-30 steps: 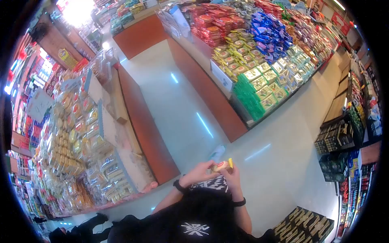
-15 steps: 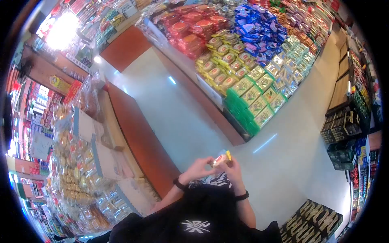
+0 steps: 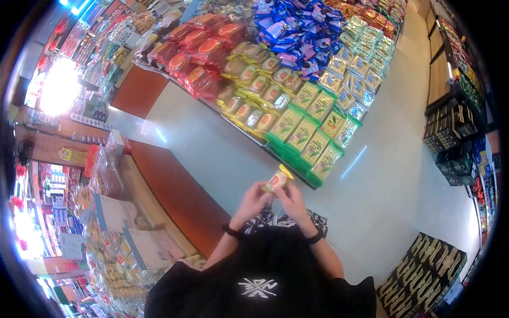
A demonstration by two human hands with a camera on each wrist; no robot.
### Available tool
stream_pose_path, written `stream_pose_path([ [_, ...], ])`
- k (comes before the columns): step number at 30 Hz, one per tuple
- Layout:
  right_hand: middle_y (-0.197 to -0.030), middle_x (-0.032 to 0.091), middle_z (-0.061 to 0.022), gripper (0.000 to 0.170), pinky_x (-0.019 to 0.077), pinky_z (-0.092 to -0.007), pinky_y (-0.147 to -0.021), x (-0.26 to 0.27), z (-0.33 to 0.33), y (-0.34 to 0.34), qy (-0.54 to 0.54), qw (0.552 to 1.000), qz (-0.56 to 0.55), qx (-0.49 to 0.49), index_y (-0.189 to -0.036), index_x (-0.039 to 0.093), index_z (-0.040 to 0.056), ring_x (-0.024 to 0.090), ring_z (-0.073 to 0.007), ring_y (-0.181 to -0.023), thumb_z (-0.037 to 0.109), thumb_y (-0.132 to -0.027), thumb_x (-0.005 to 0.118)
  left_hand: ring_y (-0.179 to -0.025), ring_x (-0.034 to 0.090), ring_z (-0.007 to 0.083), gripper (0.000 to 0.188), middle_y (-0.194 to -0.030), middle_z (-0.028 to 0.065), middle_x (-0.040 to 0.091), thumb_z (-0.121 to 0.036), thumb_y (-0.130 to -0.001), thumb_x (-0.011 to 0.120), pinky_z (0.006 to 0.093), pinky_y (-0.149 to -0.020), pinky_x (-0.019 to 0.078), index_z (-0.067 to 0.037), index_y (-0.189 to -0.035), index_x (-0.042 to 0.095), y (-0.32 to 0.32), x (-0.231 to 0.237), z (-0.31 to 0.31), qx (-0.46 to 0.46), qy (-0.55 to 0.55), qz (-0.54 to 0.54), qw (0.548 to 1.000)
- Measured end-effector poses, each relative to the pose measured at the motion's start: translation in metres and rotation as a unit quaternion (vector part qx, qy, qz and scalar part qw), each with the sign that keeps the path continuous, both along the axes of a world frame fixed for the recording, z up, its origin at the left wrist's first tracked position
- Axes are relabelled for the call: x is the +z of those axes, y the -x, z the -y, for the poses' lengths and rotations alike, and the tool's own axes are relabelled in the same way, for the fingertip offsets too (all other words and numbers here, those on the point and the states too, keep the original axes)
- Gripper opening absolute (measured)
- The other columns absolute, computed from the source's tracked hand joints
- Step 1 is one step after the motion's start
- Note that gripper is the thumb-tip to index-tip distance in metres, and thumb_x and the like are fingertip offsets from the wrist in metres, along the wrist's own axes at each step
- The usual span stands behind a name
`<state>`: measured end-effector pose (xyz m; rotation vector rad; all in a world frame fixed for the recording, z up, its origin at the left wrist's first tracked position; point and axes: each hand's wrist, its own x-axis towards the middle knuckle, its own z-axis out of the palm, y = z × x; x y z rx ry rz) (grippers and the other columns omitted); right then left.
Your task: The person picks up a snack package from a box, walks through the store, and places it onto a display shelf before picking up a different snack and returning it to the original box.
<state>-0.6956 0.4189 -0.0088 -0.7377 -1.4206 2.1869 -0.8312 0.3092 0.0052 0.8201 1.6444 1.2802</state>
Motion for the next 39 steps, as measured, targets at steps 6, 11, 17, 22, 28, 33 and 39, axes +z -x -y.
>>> stream_pose_path([
  [6, -0.112, 0.061, -0.0076, 0.046, 0.0483, -0.0281, -0.085, 0.007, -0.021, 0.040, -0.010, 1.000, 0.015, -0.011, -0.138, 0.042, 0.0000, 0.059, -0.0132, -0.097, 0.019, -0.099, 0.054, -0.082, 0.060, 0.0081, 0.015, -0.091, 0.0048, 0.065, -0.010, -0.098, 0.057, 0.0232, -0.071, 0.0486, 0.001, -0.107, 0.053, 0.025, -0.002, -0.034, 0.079, -0.040, 0.051, 0.995],
  [11, -0.117, 0.061, -0.0180, 0.066, 0.0497, -0.0325, -0.087, 0.009, -0.021, 0.085, -0.120, 0.986, 0.030, -0.108, -0.149, 0.023, -0.0029, 0.063, -0.0232, -0.102, 0.013, -0.095, 0.057, -0.078, 0.060, 0.0079, 0.014, -0.090, 0.0059, 0.064, -0.007, -0.096, 0.059, 0.0228, -0.066, 0.0488, 0.001, -0.105, 0.054, 0.060, -0.029, -0.054, 0.107, -0.070, -0.005, 0.992],
  [17, -0.106, 0.065, -0.0162, 0.066, 0.0546, -0.0300, -0.075, 0.021, -0.033, 0.137, -0.200, 0.964, 0.084, -0.153, -0.150, 0.023, 0.0005, 0.067, -0.0182, -0.085, 0.002, -0.093, 0.056, -0.078, 0.062, 0.0096, 0.014, -0.091, 0.0077, 0.065, -0.006, -0.094, 0.061, 0.0241, -0.067, 0.0515, 0.001, -0.104, 0.054, 0.109, -0.010, -0.080, 0.093, -0.077, 0.027, 0.992],
  [22, -0.101, 0.066, -0.0168, 0.060, 0.0562, -0.0307, -0.071, 0.006, -0.041, 0.169, -0.176, 0.965, 0.109, -0.162, -0.148, 0.028, 0.0026, 0.068, -0.0173, -0.081, 0.002, -0.095, 0.055, -0.077, 0.065, 0.0110, 0.014, -0.086, 0.0087, 0.067, -0.008, -0.094, 0.062, 0.0253, -0.065, 0.0539, 0.002, -0.103, 0.056, 0.154, -0.013, -0.097, 0.054, -0.040, 0.025, 0.997],
  [28, -0.085, 0.066, -0.0184, 0.052, 0.0538, -0.0331, -0.062, -0.004, -0.042, 0.197, -0.163, 0.948, 0.157, -0.223, -0.142, 0.037, 0.0017, 0.068, -0.0205, -0.070, 0.006, -0.094, 0.056, -0.067, 0.068, 0.0129, 0.019, -0.078, 0.0119, 0.071, -0.011, -0.093, 0.063, 0.0265, -0.059, 0.0539, 0.002, -0.105, 0.058, 0.188, -0.002, -0.113, -0.015, 0.017, -0.056, 0.998],
  [33, -0.073, 0.065, -0.0179, 0.049, 0.0517, -0.0350, -0.058, -0.009, -0.041, 0.215, -0.165, 0.926, 0.174, -0.293, -0.138, 0.043, 0.0019, 0.067, -0.0220, -0.063, 0.008, -0.092, 0.060, -0.065, 0.070, 0.0155, 0.029, -0.079, 0.0127, 0.072, -0.013, -0.092, 0.063, 0.0279, -0.059, 0.0542, 0.000, -0.117, 0.056, 0.212, 0.010, -0.121, -0.112, 0.059, -0.084, 0.988],
  [39, -0.070, 0.066, -0.0182, 0.046, 0.0517, -0.0336, -0.055, -0.002, -0.042, 0.231, -0.153, 0.900, 0.253, -0.320, -0.135, 0.048, 0.0022, 0.069, -0.0217, -0.063, 0.013, -0.092, 0.061, -0.073, 0.072, 0.0231, 0.040, -0.081, 0.0159, 0.072, -0.010, -0.093, 0.061, 0.0327, -0.064, 0.0555, -0.002, -0.129, 0.049, 0.226, 0.005, -0.119, -0.163, -0.010, -0.091, 0.982],
])
